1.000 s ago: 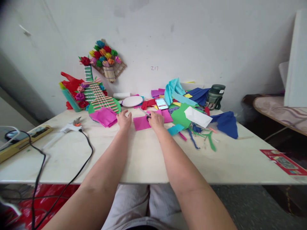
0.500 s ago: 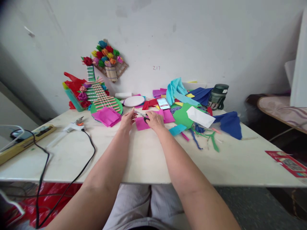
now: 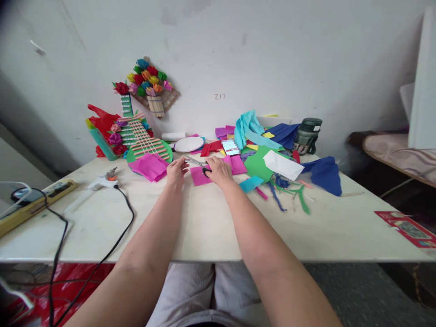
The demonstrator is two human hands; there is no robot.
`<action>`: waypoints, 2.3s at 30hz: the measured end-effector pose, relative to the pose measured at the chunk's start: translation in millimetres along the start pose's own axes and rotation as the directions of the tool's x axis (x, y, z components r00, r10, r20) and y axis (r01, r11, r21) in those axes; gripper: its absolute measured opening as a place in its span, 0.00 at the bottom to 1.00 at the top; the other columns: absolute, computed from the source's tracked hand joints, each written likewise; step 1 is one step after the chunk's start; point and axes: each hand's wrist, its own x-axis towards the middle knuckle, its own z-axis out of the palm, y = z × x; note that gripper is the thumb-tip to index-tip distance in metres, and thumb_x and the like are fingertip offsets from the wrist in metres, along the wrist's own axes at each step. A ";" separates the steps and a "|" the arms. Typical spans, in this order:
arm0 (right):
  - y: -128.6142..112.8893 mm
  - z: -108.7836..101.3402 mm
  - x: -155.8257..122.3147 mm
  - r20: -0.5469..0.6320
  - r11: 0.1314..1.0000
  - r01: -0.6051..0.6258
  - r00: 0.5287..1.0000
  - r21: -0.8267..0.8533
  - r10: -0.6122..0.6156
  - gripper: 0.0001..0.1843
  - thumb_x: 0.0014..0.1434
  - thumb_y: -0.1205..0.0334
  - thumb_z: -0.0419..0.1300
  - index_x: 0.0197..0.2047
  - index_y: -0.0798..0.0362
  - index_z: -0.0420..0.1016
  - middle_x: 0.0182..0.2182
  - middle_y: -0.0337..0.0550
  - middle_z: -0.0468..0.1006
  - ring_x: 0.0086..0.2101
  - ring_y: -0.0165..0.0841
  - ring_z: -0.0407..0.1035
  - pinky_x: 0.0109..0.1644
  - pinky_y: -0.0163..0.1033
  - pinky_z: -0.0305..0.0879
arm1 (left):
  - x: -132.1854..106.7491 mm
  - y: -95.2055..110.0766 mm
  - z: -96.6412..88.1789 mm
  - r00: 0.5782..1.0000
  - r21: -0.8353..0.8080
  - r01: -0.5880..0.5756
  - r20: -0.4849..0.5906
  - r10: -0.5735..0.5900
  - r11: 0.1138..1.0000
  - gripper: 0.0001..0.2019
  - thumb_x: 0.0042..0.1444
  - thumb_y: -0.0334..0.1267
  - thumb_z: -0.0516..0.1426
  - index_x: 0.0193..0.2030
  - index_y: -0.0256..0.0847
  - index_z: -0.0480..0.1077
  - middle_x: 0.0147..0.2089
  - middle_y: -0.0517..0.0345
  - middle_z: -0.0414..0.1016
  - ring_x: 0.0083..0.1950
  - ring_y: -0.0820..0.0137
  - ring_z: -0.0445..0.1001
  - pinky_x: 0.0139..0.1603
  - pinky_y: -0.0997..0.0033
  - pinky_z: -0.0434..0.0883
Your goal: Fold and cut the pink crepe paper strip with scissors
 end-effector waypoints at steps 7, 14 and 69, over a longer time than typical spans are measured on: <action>13.2 5.8 0.6 -0.092 0.980 -0.187 0.977 0.075 0.193 0.20 0.55 0.58 0.55 0.52 0.48 0.69 0.46 0.45 0.74 0.44 0.39 0.67 0.42 0.41 0.62 | 4.9 1.2 -2.2 0.996 -0.066 -0.038 -0.084 0.033 0.997 0.15 0.40 0.46 0.62 0.25 0.37 0.65 0.27 0.56 0.74 0.23 0.78 0.67 0.24 0.78 0.62; 19.7 3.0 0.5 -0.140 0.930 -0.360 0.919 0.076 0.367 0.19 0.56 0.57 0.55 0.51 0.50 0.70 0.44 0.45 0.76 0.42 0.39 0.68 0.42 0.39 0.61 | -3.8 2.2 7.8 0.901 0.082 0.048 0.427 -0.078 0.995 0.18 0.44 0.49 0.60 0.20 0.39 0.60 0.19 0.58 0.70 0.18 0.77 0.63 0.20 0.77 0.58; 60.8 -19.3 -8.2 0.010 0.656 -0.746 0.660 -0.112 0.751 0.21 0.51 0.61 0.56 0.47 0.60 0.75 0.49 0.61 0.68 0.47 0.45 0.66 0.45 0.45 0.64 | 8.7 -24.4 7.2 0.994 0.587 -0.089 0.001 0.109 0.805 0.12 0.41 0.42 0.61 0.23 0.42 0.61 0.20 0.64 0.64 0.22 0.73 0.64 0.25 0.74 0.61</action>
